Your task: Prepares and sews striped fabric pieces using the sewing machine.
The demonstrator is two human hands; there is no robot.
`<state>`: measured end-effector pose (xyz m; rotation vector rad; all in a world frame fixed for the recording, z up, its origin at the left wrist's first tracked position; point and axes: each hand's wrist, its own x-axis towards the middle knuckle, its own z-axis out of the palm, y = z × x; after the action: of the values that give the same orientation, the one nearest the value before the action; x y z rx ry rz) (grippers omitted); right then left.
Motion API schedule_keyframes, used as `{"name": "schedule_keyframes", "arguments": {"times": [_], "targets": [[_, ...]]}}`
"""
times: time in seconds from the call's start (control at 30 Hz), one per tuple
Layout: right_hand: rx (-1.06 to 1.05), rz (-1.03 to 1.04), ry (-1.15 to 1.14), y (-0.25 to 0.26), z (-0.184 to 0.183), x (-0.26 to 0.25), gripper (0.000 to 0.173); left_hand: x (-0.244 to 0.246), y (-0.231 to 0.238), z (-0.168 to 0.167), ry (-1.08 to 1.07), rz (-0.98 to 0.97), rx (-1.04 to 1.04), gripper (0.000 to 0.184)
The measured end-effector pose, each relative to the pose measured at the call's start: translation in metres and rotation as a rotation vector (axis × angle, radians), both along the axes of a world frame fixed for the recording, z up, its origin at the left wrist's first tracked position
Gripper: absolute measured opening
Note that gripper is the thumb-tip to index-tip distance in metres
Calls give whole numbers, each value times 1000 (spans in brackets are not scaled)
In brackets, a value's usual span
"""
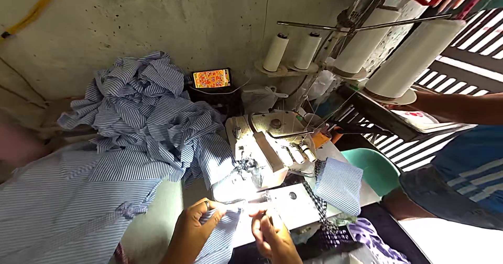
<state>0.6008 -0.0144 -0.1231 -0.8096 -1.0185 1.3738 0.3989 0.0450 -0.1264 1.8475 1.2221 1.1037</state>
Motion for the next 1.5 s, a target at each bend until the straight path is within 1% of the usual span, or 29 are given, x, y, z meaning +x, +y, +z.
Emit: {"name": "schedule_keyframes", "arguments": {"times": [0.03,0.07,0.1,0.2,0.3,0.4,0.47,0.8,1.17,1.3,1.5], "targets": [[-1,110,23,-2,1,-2,48,0,0,1,-3,4,-7,20],[-18,185,70,-4,2,-5,56,1,1,1,-5,7,-12,20],[-45,236,134,-5,3,-8,57,2,1,2,-7,10,-17,20],[-117,278,263,-4,3,-12,48,5,-1,7,-27,0,-49,18],[-190,276,295,1,-2,-14,44,5,-2,8,-49,-24,-71,17],[-226,247,302,4,-6,-18,31,6,-3,7,-78,-48,-85,17],[-250,231,294,6,-6,-20,26,6,-2,6,-81,-56,-83,18],[-290,198,289,9,-7,-24,26,7,-1,5,-100,-67,-93,17],[-287,192,278,10,-8,-26,22,7,0,2,-127,-78,-88,18],[-275,202,269,10,-9,-25,25,6,1,3,-140,-73,-69,19],[-283,198,259,10,-8,-25,23,6,2,1,-138,-71,-65,18]]}}
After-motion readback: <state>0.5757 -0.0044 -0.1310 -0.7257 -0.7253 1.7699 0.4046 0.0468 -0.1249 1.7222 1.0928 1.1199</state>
